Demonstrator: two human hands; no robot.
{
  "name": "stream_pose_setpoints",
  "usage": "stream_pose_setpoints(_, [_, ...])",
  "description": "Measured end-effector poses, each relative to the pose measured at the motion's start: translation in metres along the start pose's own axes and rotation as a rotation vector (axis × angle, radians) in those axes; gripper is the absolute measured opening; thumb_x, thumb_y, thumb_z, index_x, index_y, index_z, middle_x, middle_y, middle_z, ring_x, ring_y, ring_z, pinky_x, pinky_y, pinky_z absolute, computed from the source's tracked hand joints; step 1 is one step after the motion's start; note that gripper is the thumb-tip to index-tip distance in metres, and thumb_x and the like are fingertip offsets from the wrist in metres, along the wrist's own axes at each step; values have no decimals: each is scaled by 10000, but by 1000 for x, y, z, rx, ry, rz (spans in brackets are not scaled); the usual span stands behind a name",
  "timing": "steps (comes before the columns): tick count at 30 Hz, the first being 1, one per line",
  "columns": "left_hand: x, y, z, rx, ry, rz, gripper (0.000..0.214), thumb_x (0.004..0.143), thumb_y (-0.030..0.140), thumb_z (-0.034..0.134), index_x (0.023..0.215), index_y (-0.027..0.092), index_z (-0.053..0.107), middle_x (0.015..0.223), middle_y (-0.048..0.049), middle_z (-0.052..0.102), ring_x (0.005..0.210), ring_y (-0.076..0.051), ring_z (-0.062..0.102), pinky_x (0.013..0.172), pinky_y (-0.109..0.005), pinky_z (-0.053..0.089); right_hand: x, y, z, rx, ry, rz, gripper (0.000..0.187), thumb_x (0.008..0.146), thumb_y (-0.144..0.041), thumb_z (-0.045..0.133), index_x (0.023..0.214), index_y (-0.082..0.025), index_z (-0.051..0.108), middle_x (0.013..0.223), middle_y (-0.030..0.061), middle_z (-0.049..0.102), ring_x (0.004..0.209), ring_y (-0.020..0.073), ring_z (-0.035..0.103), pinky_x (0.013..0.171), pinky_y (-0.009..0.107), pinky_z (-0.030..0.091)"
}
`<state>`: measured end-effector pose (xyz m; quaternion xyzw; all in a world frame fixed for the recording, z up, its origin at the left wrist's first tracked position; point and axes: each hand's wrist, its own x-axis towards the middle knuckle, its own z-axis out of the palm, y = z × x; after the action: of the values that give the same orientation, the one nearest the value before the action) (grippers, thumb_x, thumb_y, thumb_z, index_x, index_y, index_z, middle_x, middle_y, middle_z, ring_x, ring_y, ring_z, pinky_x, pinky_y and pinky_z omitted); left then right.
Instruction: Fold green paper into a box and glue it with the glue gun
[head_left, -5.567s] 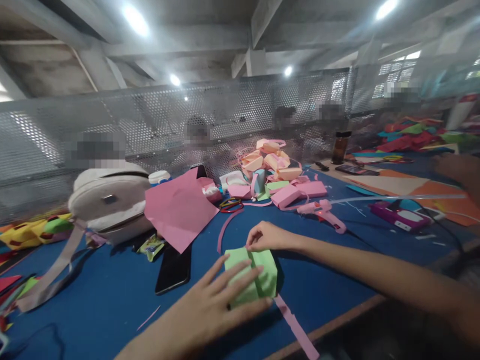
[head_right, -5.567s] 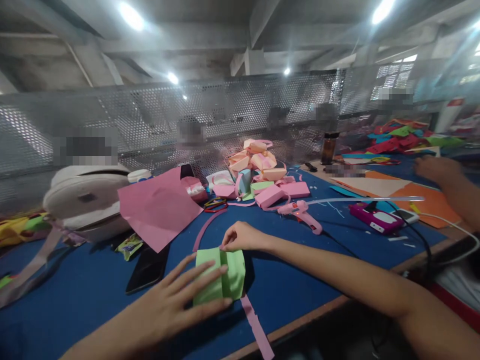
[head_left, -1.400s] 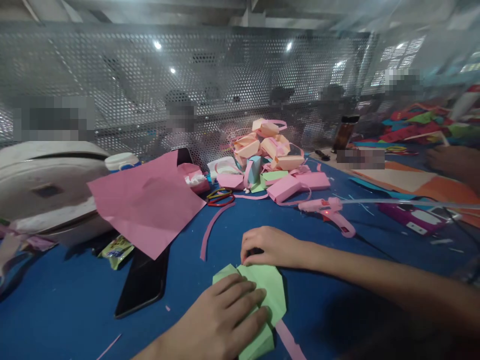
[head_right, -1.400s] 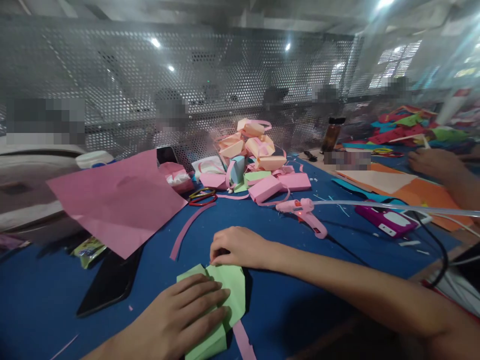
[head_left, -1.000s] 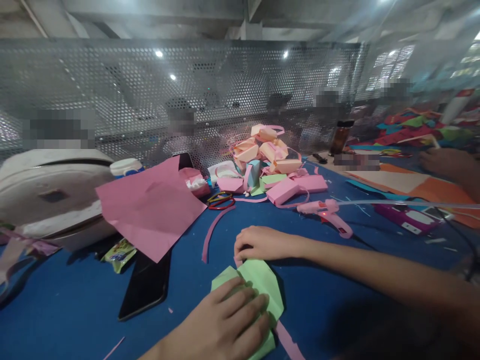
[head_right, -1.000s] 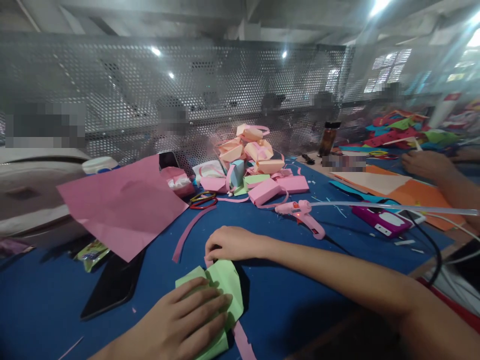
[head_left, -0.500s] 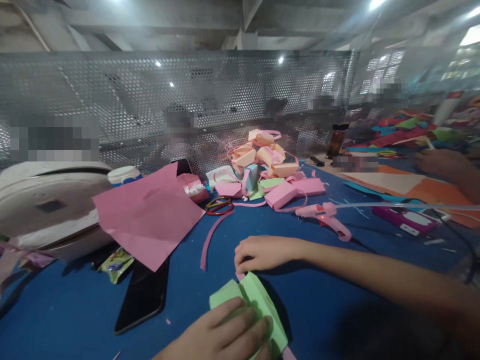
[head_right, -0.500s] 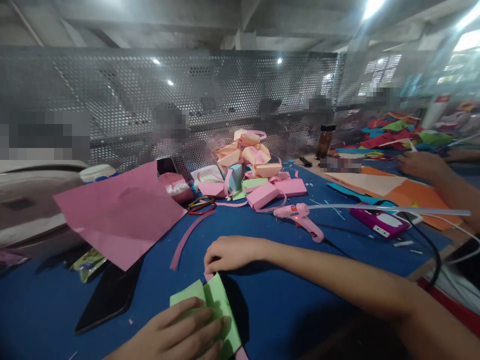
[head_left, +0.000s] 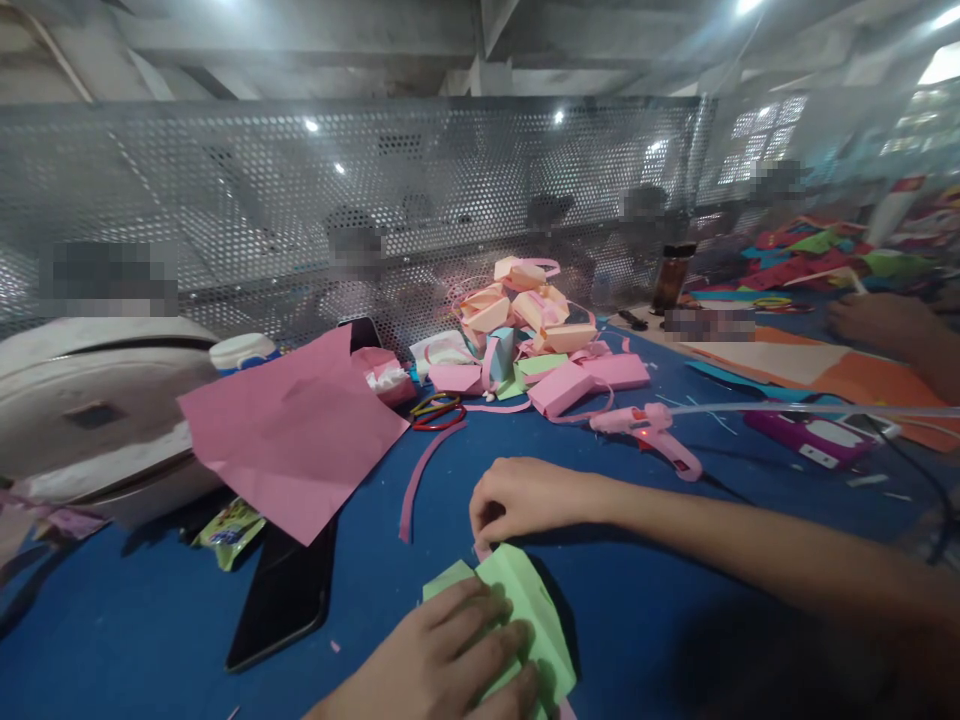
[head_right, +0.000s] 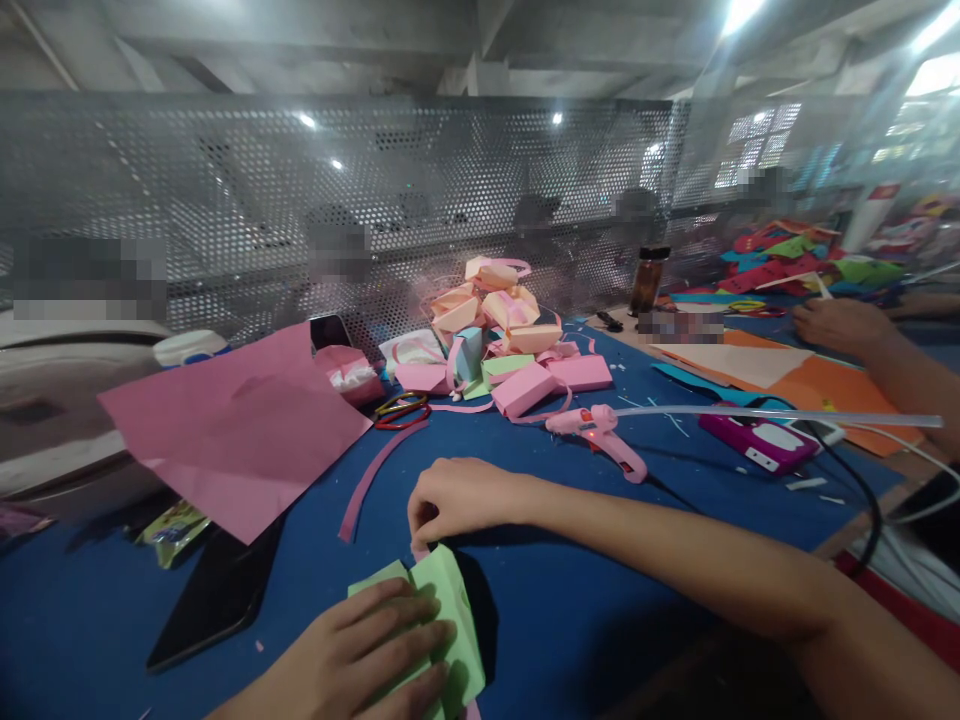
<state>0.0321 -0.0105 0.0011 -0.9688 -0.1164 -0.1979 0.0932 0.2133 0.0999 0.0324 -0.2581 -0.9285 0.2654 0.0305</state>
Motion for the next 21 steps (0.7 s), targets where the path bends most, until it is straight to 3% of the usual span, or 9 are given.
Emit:
stream_pose_setpoints(4, [2,-1,-1,-9,-2,8,352,1053,258,305,1069,140,637,1079,-75,737,1005,-207,687,929,-360,533,-1,-3,3,-97,17,26,91,807,-264,714,847,-253,795,814,-27,764,739,133,650,534,214,311])
stream_pose_setpoints(10, [0,-1,0,-6,8,8,350,1052,251,300,1065,137,631,1069,-71,739,987,-205,692,911,-347,537,-8,-14,10,-269,37,-3,128,823,-211,652,846,-234,775,856,-17,769,801,163,662,506,259,263])
stream_pose_setpoints(14, [-1,-1,1,6,-7,20,300,1046,264,350,1106,135,614,1071,-80,727,1007,-201,688,918,-350,539,-15,-25,12,-441,27,-89,131,839,-203,637,813,-221,764,847,8,757,853,199,629,505,297,221])
stream_pose_setpoints(21, [-1,1,4,14,3,4,332,1045,248,332,1081,152,648,1047,-71,743,994,-200,679,889,-337,553,-27,-26,17,-543,37,-218,194,890,-254,668,706,-212,709,829,8,710,833,204,536,555,338,243])
